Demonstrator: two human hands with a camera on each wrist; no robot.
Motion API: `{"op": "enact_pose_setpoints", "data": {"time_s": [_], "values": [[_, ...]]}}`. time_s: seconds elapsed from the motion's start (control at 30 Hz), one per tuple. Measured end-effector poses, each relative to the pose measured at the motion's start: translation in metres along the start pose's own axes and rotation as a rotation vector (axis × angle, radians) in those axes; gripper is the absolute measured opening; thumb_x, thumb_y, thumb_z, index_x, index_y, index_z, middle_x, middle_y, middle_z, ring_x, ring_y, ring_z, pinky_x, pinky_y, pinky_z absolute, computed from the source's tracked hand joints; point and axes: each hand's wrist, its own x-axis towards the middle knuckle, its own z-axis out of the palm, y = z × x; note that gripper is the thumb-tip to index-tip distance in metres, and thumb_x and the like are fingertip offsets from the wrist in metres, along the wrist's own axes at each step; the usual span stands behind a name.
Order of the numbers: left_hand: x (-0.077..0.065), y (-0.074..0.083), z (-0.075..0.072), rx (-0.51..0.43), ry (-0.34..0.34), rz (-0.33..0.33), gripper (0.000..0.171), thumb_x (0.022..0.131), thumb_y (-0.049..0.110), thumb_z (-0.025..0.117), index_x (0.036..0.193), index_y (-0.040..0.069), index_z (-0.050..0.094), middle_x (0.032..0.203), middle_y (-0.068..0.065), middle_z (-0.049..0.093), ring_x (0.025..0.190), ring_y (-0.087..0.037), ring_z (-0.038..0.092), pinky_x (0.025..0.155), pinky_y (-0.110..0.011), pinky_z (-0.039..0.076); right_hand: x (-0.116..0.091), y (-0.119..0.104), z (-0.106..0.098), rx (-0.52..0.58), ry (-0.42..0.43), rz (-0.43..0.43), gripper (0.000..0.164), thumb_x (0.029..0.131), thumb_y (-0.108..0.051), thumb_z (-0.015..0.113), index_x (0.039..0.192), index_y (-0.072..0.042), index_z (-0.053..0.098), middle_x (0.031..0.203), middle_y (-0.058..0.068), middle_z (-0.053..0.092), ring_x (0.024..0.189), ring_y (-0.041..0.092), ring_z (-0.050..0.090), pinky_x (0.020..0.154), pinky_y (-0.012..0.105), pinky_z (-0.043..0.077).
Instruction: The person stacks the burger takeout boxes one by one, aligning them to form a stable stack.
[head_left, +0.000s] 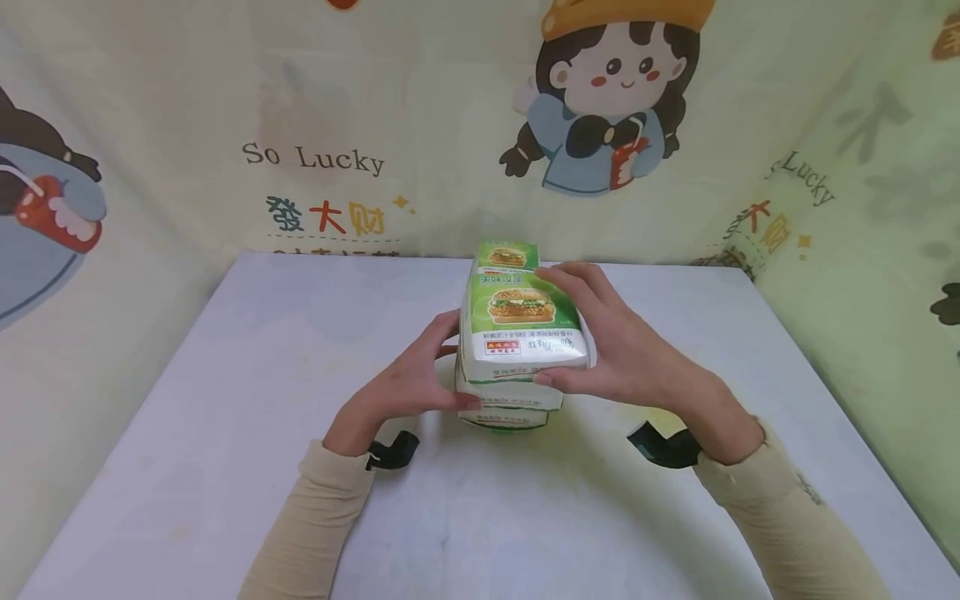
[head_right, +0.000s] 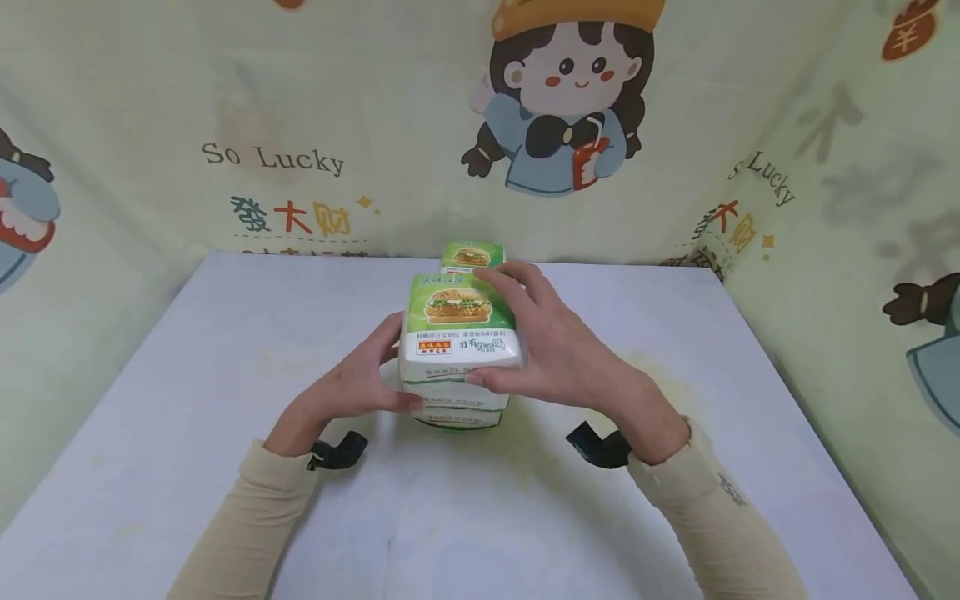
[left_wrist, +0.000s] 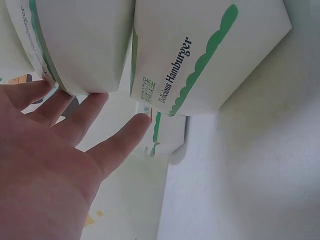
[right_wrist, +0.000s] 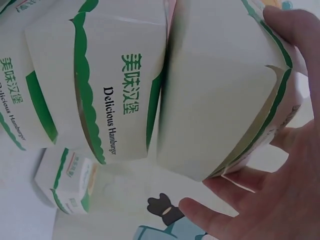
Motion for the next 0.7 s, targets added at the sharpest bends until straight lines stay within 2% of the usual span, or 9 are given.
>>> {"op": "enact_pose_setpoints", "data": {"time_s": [0.1, 0.23, 0.4, 0.7], "values": [[-0.0005, -0.0016, -0.0002, 0.007, 0.023, 0.006, 0.110, 0.068, 0.025, 0.091, 0.153, 0.039, 0.023, 0.152, 0.011, 0.031, 0.142, -0.013, 0.032, 0.114, -0.047, 0.039, 0.0026, 0.0000, 0.0008, -0.001, 0.029, 0.022, 0.102, 0.073, -0.042, 0.086, 0.154, -0.030, 0.026, 0.152, -0.001, 0.026, 0.130, 0.019, 0.040, 0.096, 0.042, 0.052], [-0.0010, -0.0020, -0.0011, -0.010, 0.019, 0.009, 0.107, 0.070, 0.024, 0.090, 0.153, 0.037, 0.024, 0.152, 0.010, 0.031, 0.141, -0.013, 0.033, 0.114, -0.048, 0.038, 0.0054, 0.0001, 0.0030, -0.002, 0.038, 0.042, 0.100, 0.074, -0.043, 0.085, 0.154, -0.029, 0.027, 0.152, -0.001, 0.026, 0.130, 0.020, 0.041, 0.096, 0.042, 0.053], [-0.0009, -0.0027, -0.0025, -0.029, 0.000, 0.006, 0.104, 0.071, 0.024, 0.089, 0.152, 0.035, 0.025, 0.151, 0.009, 0.032, 0.140, -0.012, 0.032, 0.115, -0.050, 0.036, 0.0076, 0.0002, 0.0055, -0.013, 0.027, 0.036, 0.100, 0.074, -0.046, 0.084, 0.154, -0.029, 0.026, 0.155, -0.002, 0.023, 0.132, 0.019, 0.039, 0.097, 0.042, 0.052], [-0.0020, -0.0009, -0.0052, -0.031, -0.007, 0.010, 0.106, 0.071, 0.026, 0.089, 0.153, 0.037, 0.021, 0.151, 0.011, 0.030, 0.141, -0.010, 0.029, 0.116, -0.049, 0.036, 0.0070, -0.0005, 0.0050, -0.034, 0.034, 0.012, 0.104, 0.072, -0.047, 0.084, 0.155, -0.029, 0.024, 0.160, -0.002, 0.019, 0.137, 0.022, 0.035, 0.099, 0.048, 0.053]]}}
